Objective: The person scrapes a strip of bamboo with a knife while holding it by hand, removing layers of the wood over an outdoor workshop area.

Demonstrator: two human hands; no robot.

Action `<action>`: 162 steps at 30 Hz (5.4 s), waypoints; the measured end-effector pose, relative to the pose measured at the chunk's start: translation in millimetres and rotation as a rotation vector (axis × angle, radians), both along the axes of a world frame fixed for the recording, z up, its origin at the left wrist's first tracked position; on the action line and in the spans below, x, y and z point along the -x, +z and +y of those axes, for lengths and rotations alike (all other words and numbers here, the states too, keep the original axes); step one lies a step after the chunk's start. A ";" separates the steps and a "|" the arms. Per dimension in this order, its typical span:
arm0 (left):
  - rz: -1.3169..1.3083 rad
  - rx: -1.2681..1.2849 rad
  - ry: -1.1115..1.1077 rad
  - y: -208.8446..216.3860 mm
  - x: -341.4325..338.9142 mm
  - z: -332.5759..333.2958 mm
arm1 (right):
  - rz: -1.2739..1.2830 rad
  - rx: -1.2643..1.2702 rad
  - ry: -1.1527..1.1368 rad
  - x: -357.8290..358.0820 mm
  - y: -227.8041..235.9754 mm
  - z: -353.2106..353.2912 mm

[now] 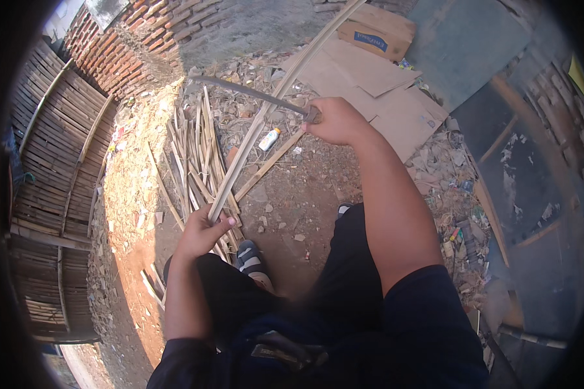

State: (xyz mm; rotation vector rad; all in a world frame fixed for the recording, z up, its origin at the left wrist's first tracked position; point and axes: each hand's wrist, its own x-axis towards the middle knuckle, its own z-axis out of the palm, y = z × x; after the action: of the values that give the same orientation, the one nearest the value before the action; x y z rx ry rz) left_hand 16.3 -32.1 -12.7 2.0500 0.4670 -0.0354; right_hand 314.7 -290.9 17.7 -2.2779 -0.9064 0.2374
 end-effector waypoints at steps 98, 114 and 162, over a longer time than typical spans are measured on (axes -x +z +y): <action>0.010 0.078 -0.008 -3.4 -2.9 -5.0 | -0.041 0.089 0.228 19.9 7.0 7.0; 0.001 0.067 -0.002 -9.0 -6.2 -4.2 | -0.179 0.247 0.327 59.3 24.8 18.8; -0.059 0.098 -0.001 -3.8 -9.9 -6.0 | -0.035 -0.099 -0.338 -18.6 -9.0 -15.1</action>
State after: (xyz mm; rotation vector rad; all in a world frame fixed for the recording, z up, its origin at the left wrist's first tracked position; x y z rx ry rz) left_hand 26.3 -38.1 -16.5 1.9495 0.4192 0.0018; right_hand 333.3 -306.0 8.7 -2.3032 -0.5244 0.0034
